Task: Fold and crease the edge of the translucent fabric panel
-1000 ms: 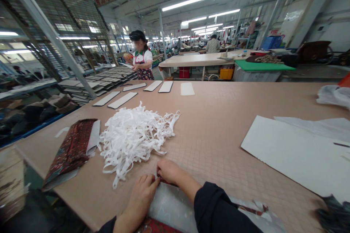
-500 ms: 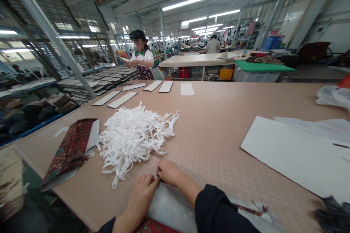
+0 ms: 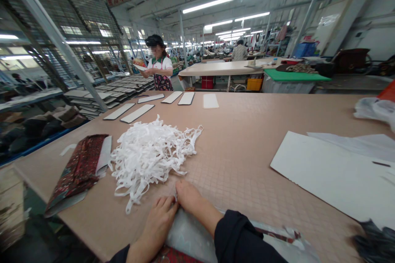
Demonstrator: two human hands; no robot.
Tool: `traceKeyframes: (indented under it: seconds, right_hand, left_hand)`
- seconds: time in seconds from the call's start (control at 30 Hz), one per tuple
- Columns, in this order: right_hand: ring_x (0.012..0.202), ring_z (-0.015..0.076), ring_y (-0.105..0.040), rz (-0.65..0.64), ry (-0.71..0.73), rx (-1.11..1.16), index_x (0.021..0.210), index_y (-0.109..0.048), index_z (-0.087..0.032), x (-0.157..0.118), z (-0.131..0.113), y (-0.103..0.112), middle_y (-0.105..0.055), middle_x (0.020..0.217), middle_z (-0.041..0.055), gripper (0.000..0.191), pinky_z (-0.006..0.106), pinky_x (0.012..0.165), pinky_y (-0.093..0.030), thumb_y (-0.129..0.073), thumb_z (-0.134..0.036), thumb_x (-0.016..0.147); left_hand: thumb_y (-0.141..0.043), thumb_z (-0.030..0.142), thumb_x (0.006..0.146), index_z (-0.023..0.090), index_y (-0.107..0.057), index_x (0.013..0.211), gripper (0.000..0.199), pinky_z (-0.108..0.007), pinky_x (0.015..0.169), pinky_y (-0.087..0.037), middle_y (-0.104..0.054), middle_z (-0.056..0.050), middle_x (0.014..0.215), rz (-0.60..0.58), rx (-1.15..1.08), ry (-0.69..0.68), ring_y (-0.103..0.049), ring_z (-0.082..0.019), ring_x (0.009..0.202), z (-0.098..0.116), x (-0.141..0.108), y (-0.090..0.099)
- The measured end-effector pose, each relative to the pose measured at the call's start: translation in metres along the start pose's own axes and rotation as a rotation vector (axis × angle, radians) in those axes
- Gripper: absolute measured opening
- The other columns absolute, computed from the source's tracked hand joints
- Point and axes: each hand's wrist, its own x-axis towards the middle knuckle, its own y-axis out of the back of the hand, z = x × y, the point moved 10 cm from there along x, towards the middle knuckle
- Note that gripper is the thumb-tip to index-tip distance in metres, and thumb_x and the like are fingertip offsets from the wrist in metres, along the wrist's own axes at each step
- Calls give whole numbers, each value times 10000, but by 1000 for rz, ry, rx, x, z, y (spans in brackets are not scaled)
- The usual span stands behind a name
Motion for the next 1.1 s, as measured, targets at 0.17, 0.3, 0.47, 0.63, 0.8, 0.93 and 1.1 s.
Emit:
traceKeyframes:
  seconds: [0.17, 0.3, 0.47, 0.63, 0.8, 0.93, 1.1]
  right_hand:
    - [845, 164, -530, 61, -5, 18, 930, -541, -138, -17, 7, 10, -581, 954, 74, 222, 245, 728, -388, -439, -45, 755]
    - [854, 177, -518, 75, 98, -90, 850, -583, -168, -63, 8, 11, -592, 897, 46, 199, 257, 747, -384, -420, -61, 814]
    - [848, 185, -518, 141, 68, -251, 903, -585, -184, -146, 44, 25, -592, 934, 37, 216, 269, 736, -386, -477, -35, 789]
    - [857, 183, -528, 126, -246, -231, 844, -599, -196, -209, 113, 52, -595, 913, 44, 244, 269, 740, -379, -434, -27, 780]
    - [876, 183, -526, 113, -478, -89, 852, -576, -176, -223, 149, 74, -590, 906, 58, 197, 258, 742, -371, -435, -90, 745]
    - [834, 178, -517, 111, -487, -41, 757, -557, -182, -220, 142, 85, -589, 835, 44, 142, 249, 716, -358, -467, -101, 683]
    - [837, 174, -512, 114, -405, -56, 714, -547, -201, -245, 106, 102, -592, 856, 39, 161, 249, 721, -342, -458, -81, 656]
  left_hand:
    - [-443, 83, 840, 221, -560, 1032, 264, -365, 969, -240, -597, 2, 1076, 71, -59, -95, -476, -166, 1017, 4, 3, -2]
    - [-470, 95, 827, 220, -586, 944, 207, -374, 990, -213, -625, 14, 1007, 18, -113, -106, -507, -149, 954, 3, 12, 2]
    - [-510, 104, 782, 241, -597, 915, 211, -400, 983, -210, -633, 27, 981, -43, -187, -103, -514, -157, 911, 2, 20, 18]
    - [-457, 129, 817, 232, -601, 911, 200, -438, 986, -188, -633, 3, 974, -74, -126, -130, -513, -174, 928, 7, 26, 24]
    - [-482, 154, 805, 217, -602, 856, 145, -432, 957, -246, -621, -12, 887, -137, -98, -167, -524, -183, 895, 27, 44, 21]
    - [-536, 168, 768, 244, -560, 1003, 249, -422, 942, -272, -596, -15, 1043, -163, -192, -251, -504, -196, 986, 49, 52, 20]
    - [-490, 140, 799, 248, -579, 862, 154, -444, 968, -226, -615, 20, 849, -125, -213, -335, -533, -160, 845, 61, 48, 41]
